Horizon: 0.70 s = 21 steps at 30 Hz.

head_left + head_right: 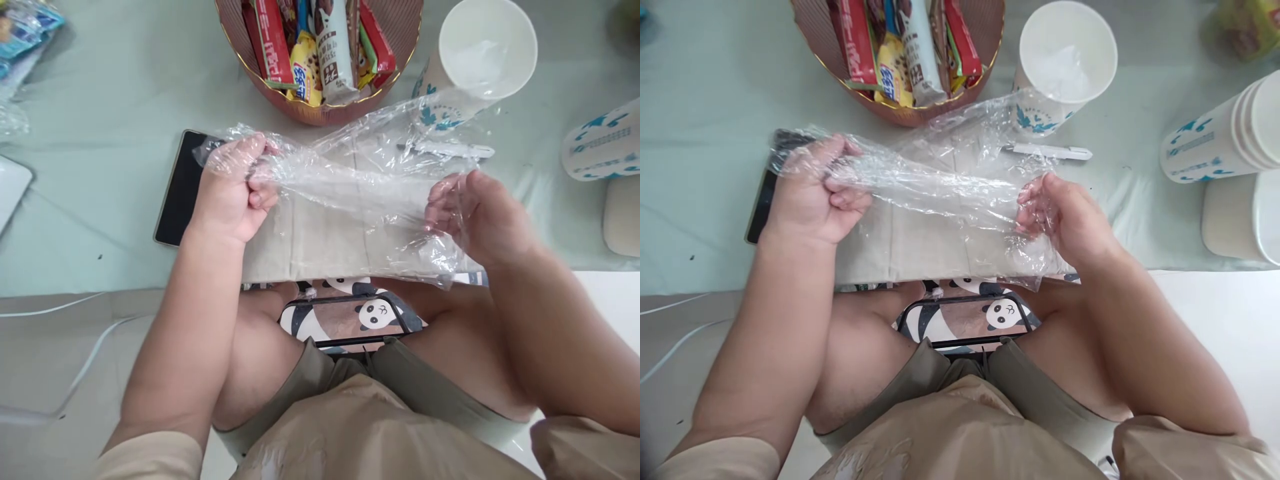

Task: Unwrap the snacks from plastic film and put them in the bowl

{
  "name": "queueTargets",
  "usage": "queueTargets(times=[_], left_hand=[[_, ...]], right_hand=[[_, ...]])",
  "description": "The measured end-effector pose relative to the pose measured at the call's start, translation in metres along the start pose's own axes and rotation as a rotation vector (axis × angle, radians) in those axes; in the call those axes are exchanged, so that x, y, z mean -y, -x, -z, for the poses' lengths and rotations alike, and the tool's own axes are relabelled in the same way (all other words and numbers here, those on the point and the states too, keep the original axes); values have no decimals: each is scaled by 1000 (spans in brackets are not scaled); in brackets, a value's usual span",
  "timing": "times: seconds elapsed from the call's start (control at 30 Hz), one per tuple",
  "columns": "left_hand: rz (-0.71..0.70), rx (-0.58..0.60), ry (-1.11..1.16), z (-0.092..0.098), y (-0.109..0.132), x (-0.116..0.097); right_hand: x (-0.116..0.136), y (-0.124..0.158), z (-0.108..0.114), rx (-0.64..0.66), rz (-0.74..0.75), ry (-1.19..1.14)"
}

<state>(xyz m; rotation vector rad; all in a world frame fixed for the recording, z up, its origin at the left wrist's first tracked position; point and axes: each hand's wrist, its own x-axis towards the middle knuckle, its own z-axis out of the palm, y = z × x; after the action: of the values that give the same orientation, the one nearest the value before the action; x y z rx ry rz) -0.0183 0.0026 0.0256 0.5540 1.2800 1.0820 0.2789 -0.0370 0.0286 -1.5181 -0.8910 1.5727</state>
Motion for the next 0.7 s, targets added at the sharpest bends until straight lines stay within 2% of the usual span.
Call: queueTargets(times=[0.13,0.3,0.47,0.6,0.7], left_hand=[[31,-14,17,-1,6,-6],[38,45,-23,2,6,-8],[0,57,-95,7,-1,1],[13,68,-90,9,-4,3],[30,30,-84,9,-3,0]], right_hand=[[-5,-6,2,-81,122,-19],[-2,-7,4,-66,206,-47],[2,-2,-2,-34,232,71],[5,-1,-5,-126,235,48],[9,-2,-5,-261,229,-2]])
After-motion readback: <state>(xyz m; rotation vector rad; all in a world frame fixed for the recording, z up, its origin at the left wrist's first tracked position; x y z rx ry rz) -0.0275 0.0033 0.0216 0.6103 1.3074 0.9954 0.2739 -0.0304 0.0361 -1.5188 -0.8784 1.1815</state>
